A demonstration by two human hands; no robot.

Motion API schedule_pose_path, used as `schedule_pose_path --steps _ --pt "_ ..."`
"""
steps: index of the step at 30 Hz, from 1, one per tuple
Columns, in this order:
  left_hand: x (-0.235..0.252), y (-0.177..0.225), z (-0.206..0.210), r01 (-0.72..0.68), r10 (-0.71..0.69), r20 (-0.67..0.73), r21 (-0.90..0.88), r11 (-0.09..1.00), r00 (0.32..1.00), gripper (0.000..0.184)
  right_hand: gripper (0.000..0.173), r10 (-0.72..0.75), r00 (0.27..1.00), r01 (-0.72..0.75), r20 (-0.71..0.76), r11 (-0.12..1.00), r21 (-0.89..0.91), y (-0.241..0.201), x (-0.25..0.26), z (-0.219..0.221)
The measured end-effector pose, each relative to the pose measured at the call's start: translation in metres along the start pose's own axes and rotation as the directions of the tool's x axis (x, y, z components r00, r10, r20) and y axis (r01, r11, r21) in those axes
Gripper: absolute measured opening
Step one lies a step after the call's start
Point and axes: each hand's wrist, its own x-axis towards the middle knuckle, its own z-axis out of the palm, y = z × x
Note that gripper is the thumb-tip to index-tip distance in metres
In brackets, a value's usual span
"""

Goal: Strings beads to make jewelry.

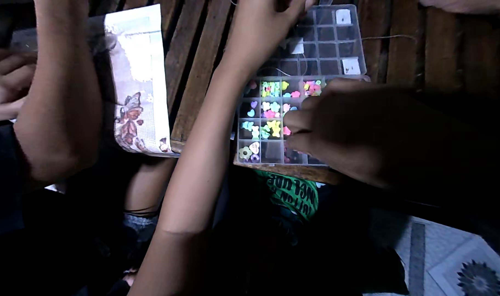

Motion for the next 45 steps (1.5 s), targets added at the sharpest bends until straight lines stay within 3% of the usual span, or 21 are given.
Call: schedule_pose_path --steps 2,5,10,13,17,20,22,24,26,28,31,39,45 --pt "0.000 0.001 -0.001 -0.006 0.006 -0.001 0.006 1.000 1.000 0.012 0.019 0.079 0.994 -0.076 0.075 0.996 -0.052 -0.004 0.008 0.002" --pt "0.000 0.001 0.000 0.006 -0.006 0.003 0.033 0.999 1.000 0.013 0.025 0.118 0.987 -0.111 0.107 0.991 -0.069 -0.007 0.005 0.006" --pt "-0.001 0.002 -0.002 -0.038 0.038 0.011 0.030 0.999 0.999 0.013 0.028 0.155 0.988 -0.153 0.017 0.983 -0.100 -0.016 -0.001 0.017" --pt "0.000 0.002 -0.002 -0.043 0.043 -0.001 -0.024 0.999 0.999 0.011 0.021 0.211 0.977 -0.204 0.042 0.971 -0.126 -0.021 0.005 0.020" --pt "0.000 0.001 -0.002 -0.028 0.028 -0.016 -0.050 0.998 0.999 0.011 0.013 0.268 0.962 -0.270 -0.046 0.961 -0.051 -0.034 0.016 0.011" --pt "0.002 0.002 -0.002 -0.011 0.010 -0.016 -0.081 0.997 1.000 0.011 0.027 0.151 0.982 -0.156 -0.116 0.987 -0.034 -0.022 0.005 0.021" --pt "0.003 0.002 -0.001 -0.002 0.000 -0.021 -0.093 0.996 1.000 0.011 0.036 0.058 0.995 -0.059 -0.084 0.998 -0.008 -0.003 -0.006 0.027" --pt "0.004 0.000 0.000 -0.004 0.002 -0.022 -0.090 0.996 1.000 0.011 0.034 0.079 0.995 -0.076 -0.054 0.996 0.043 -0.006 0.000 0.017" --pt "0.003 0.001 -0.001 -0.014 0.013 -0.020 -0.082 0.997 1.000 0.011 0.029 0.222 0.950 -0.200 -0.219 0.973 0.117 -0.030 0.015 0.017" --pt "0.004 0.002 -0.002 -0.025 0.022 -0.031 -0.081 0.996 0.999 0.010 0.027 0.330 0.828 -0.252 -0.452 0.941 0.226 -0.059 0.031 0.035" --pt "0.004 0.001 -0.002 -0.017 0.013 -0.042 -0.105 0.994 0.999 0.010 0.023 0.428 0.711 -0.289 -0.558 0.901 0.323 -0.097 0.055 0.059" --pt "0.002 0.002 -0.004 -0.024 0.024 -0.021 -0.022 0.999 0.999 0.014 0.014 0.447 0.714 -0.373 -0.538 0.894 0.247 -0.135 0.074 0.093" --pt "-0.003 0.000 -0.006 -0.004 0.004 -0.016 -0.038 0.999 1.000 0.015 0.011 0.479 0.691 -0.352 -0.542 0.877 0.327 -0.152 0.078 0.103"
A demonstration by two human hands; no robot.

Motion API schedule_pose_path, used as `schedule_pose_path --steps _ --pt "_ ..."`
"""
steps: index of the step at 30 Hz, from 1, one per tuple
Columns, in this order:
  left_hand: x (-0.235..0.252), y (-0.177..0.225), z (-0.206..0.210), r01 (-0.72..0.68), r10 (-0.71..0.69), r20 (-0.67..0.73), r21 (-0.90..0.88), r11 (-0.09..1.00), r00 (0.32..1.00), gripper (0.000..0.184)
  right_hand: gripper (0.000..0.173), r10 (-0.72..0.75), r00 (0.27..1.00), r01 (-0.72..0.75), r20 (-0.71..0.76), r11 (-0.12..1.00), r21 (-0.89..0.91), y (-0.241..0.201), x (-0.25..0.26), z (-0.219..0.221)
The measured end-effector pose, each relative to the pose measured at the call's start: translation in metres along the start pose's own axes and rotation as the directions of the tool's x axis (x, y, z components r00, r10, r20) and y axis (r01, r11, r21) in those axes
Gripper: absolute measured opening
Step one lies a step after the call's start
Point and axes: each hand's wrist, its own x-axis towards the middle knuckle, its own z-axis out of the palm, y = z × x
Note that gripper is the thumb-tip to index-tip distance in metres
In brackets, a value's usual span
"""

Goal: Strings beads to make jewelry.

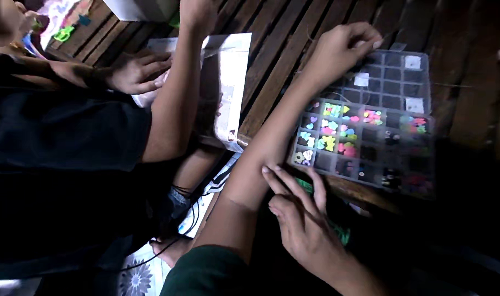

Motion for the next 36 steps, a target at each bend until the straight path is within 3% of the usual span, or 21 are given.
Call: schedule_pose_path --steps 8,13,15,17,19,21,23,26,29,31,36 --pt "-0.002 -0.003 0.003 0.030 -0.031 -0.062 -0.012 0.999 0.998 0.016 0.017 0.072 0.996 -0.062 -0.058 0.985 0.162 -0.022 -0.015 0.009" --pt "-0.001 0.000 -0.001 0.050 -0.051 -0.061 -0.021 0.999 0.997 0.019 0.018 0.047 0.999 -0.044 -0.009 0.967 0.250 -0.015 -0.006 -0.011" --pt "-0.003 0.004 -0.001 0.076 -0.077 -0.049 -0.026 0.997 0.996 0.019 0.021 0.063 0.998 -0.058 -0.019 0.983 0.175 0.001 0.009 -0.032" --pt "-0.005 0.009 -0.001 0.099 -0.101 -0.043 -0.038 0.994 0.994 0.018 0.032 0.078 0.988 -0.060 -0.132 0.989 0.134 0.030 0.037 -0.055" --pt "-0.004 0.005 0.000 0.086 -0.089 -0.050 -0.051 0.995 0.995 0.017 0.026 0.041 0.948 0.036 -0.317 0.972 0.233 0.077 0.079 -0.080" --pt "-0.004 0.002 0.002 0.075 -0.078 -0.047 -0.058 0.995 0.996 0.016 0.024 0.057 0.956 0.052 -0.288 0.933 0.357 0.127 0.114 -0.119" --pt "-0.005 0.003 0.003 0.068 -0.071 -0.046 -0.062 0.996 0.996 0.016 0.034 0.150 0.941 -0.058 -0.302 0.955 0.292 0.160 0.137 -0.146" --pt "-0.002 0.001 0.004 0.082 -0.085 -0.026 -0.103 0.991 0.996 0.017 0.043 0.306 0.863 -0.242 -0.401 0.949 0.204 0.184 0.144 -0.143" --pt "-0.001 0.006 0.003 0.106 -0.109 -0.010 -0.140 0.984 0.994 0.017 0.048 0.456 0.843 -0.451 -0.286 0.888 0.084 0.189 0.125 -0.127" --pt "-0.004 0.011 0.001 0.105 -0.108 -0.008 -0.157 0.982 0.994 0.017 0.047 0.499 0.842 -0.507 -0.204 0.862 0.015 0.186 0.119 -0.120" --pt "-0.006 0.015 0.003 0.099 -0.098 0.016 -0.270 0.958 0.995 0.018 0.040 0.582 0.803 -0.552 -0.130 0.808 0.209 0.170 0.125 -0.117"
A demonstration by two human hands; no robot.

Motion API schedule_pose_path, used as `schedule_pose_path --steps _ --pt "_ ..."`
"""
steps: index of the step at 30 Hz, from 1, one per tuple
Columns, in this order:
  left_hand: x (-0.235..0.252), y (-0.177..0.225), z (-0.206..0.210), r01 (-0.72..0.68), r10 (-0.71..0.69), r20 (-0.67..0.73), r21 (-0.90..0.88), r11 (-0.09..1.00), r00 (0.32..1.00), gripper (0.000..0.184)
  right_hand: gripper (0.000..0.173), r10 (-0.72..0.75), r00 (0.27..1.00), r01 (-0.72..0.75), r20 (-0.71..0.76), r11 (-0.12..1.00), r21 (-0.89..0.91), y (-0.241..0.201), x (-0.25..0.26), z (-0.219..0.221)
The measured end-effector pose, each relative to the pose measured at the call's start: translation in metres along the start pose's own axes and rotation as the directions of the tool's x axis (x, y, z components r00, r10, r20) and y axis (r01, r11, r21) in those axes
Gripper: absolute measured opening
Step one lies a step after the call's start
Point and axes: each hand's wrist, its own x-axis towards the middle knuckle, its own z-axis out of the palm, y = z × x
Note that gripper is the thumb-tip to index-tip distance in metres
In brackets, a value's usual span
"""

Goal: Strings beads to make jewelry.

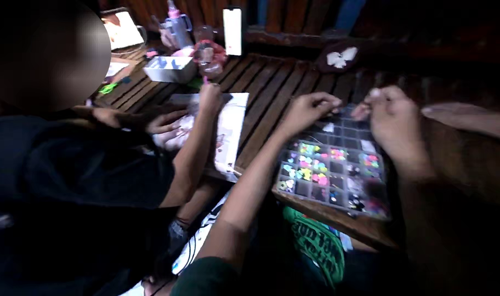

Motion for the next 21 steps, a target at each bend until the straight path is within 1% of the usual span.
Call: schedule_pose_path --steps 2,4,6,9,12,14,17,21 --pt "0.000 -0.003 0.001 -0.010 0.010 0.012 -0.043 0.999 1.000 0.017 0.037 -0.008 1.000 0.003 0.029 0.987 0.161 0.012 0.003 0.004" --pt "0.001 -0.006 0.002 -0.025 0.027 0.020 -0.072 0.997 0.999 0.015 0.030 0.006 0.999 -0.019 0.041 0.950 0.312 0.019 0.006 0.007" --pt "0.001 -0.006 0.005 -0.019 0.023 0.047 -0.086 0.996 0.999 0.013 0.020 0.059 0.998 -0.068 0.034 0.888 0.455 0.019 0.011 0.009" --pt "-0.002 -0.005 0.007 -0.020 0.027 0.068 -0.099 0.995 0.997 0.012 0.010 0.094 0.994 -0.110 0.058 0.799 0.591 0.014 0.005 0.012" --pt "-0.004 -0.005 0.003 -0.051 0.056 0.046 -0.119 0.992 0.997 0.012 0.012 0.083 0.993 -0.114 0.078 0.729 0.675 0.017 0.005 0.015" --pt "-0.009 -0.002 0.001 -0.052 0.055 0.033 -0.093 0.994 0.998 0.013 0.016 0.063 0.994 -0.111 0.094 0.701 0.704 0.019 0.007 0.017" --pt "-0.016 -0.002 -0.002 -0.040 0.043 0.054 -0.053 0.998 0.998 0.014 0.020 0.061 0.989 -0.140 0.135 0.692 0.708 0.020 0.007 0.018" --pt "-0.018 0.000 -0.003 -0.023 0.025 0.053 -0.051 0.998 0.998 0.013 0.023 0.089 0.986 -0.161 0.138 0.687 0.709 0.019 0.009 0.020"
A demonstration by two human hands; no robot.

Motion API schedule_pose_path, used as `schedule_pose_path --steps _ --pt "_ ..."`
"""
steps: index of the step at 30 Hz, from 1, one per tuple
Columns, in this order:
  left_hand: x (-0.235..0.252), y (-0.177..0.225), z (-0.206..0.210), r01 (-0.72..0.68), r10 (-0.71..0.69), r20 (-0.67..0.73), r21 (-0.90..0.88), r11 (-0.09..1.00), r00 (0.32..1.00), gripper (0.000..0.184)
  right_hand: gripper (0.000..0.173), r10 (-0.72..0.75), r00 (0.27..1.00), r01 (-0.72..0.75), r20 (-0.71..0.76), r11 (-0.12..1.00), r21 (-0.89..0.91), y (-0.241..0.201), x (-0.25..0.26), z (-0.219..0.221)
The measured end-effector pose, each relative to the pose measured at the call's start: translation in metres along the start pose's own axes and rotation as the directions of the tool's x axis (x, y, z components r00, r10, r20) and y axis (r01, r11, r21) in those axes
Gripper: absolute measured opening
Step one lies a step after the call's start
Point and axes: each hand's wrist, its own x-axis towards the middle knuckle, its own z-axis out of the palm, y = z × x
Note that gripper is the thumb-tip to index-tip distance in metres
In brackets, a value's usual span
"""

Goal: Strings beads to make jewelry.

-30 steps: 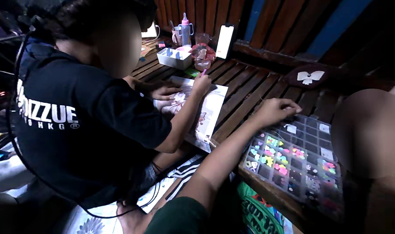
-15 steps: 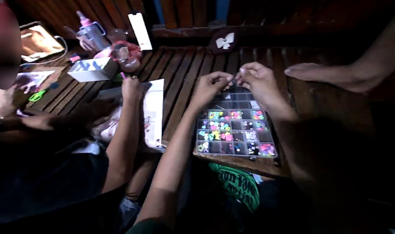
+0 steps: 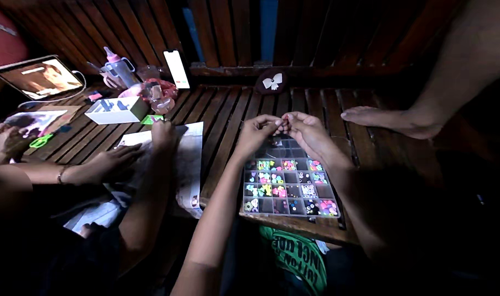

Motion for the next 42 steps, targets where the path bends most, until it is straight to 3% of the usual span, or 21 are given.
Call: schedule_pose_path --steps 5,9,18,22,34,42 --pt "0.012 -0.007 0.004 -0.034 0.032 -0.025 -0.098 0.995 0.999 0.010 0.022 0.016 1.000 -0.016 -0.001 1.000 -0.009 0.000 -0.001 0.000" --pt "0.007 -0.005 0.003 -0.005 0.005 -0.011 -0.047 0.999 1.000 0.013 0.022 0.023 1.000 -0.023 0.000 0.998 0.053 0.002 0.000 0.002" --pt "0.004 -0.004 0.006 0.040 -0.038 0.010 -0.154 0.987 0.999 0.016 0.021 0.030 0.999 -0.033 0.028 0.995 0.093 0.004 -0.003 0.000" --pt "0.012 -0.001 0.009 0.052 -0.063 -0.033 -0.246 0.968 0.997 0.015 0.020 -0.020 0.999 0.018 0.037 0.999 0.034 0.002 -0.002 -0.003" --pt "0.015 -0.004 0.007 0.102 -0.117 -0.054 -0.232 0.967 0.992 0.016 0.013 -0.064 0.996 0.056 -0.063 0.992 -0.115 0.000 0.001 -0.001" --pt "0.009 0.004 0.008 0.110 -0.121 -0.026 -0.260 0.959 0.992 0.015 0.010 -0.131 0.991 0.127 -0.014 0.980 -0.151 0.000 0.001 -0.004"
